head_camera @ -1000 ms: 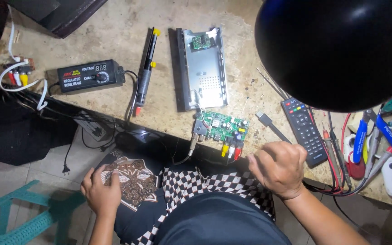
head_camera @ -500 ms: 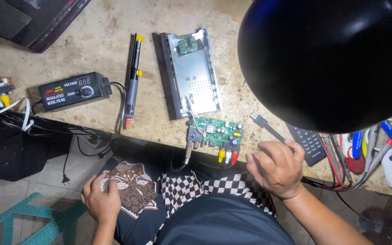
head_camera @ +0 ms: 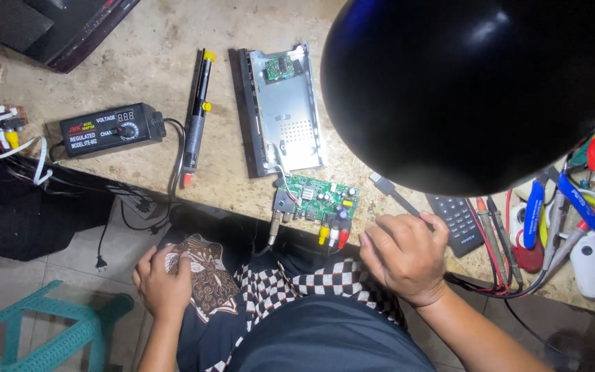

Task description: A person is repairing a circuit board by soldering components, connecting it to a monitor via RCA cables, and testing it using a remote control.

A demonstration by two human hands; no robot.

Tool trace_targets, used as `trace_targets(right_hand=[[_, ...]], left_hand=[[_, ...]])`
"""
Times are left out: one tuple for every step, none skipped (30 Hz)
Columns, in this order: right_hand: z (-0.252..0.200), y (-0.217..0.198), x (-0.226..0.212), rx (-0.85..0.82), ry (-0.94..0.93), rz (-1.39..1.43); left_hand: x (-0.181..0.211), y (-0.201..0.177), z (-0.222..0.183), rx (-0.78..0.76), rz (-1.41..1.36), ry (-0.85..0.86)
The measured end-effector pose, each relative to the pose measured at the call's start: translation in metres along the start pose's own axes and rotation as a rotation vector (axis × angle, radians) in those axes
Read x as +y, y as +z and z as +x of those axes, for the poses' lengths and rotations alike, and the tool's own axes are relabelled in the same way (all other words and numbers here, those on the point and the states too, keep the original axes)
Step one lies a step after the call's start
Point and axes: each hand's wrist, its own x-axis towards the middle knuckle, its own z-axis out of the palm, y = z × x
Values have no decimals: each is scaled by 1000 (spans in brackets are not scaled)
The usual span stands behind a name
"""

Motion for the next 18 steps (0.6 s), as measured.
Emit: trace_targets(right_hand=[[0,-1,1,-1,-4,4],[0,-1,1,1,-3,10],[1,-1,1,3,-2,16],[-6,5,2,2,-6,21],[-12,11,2,38,12,48],[-19,17,4,73,28,75],[-19,17,3,70,22,77],[-20,17,4,67,27,80],[-19,17,3,64,33,84],[-20,17,3,65,25,84],[-20,17,3,65,29,86],[-20,17,3,66,33,85],[-20,17,4,68,25,84],[-20,17,3,66,28,80],[-20,18,3,63,30,76],[-21,18,4,64,26,77],[-21,20,4,64,28,72],[-23,20,3,61,33,69]], left_hand=[[8,-2,-1,0,1,-5],[15,-4,-2,-28,-18,-10],[22,-6,-1,-56,-37,-16],[23,1,-2,-55,-36,-21],[24,8,-3,18,-58,-20],[25,17,-5,91,-83,-20],[39,8,-1,90,-85,-27],[53,-1,3,-24,-113,-150],[67,-10,8,-139,-141,-272],[70,-10,11,-137,-146,-277],[73,-10,15,-172,-116,-289],[77,-10,20,-207,-88,-298],[71,-3,25,-204,-95,-302],[66,3,31,-212,-62,-295],[60,10,36,-220,-30,-288],[57,12,39,-218,-32,-291],[54,14,42,-223,-22,-297],[49,16,44,-229,-8,-303]])
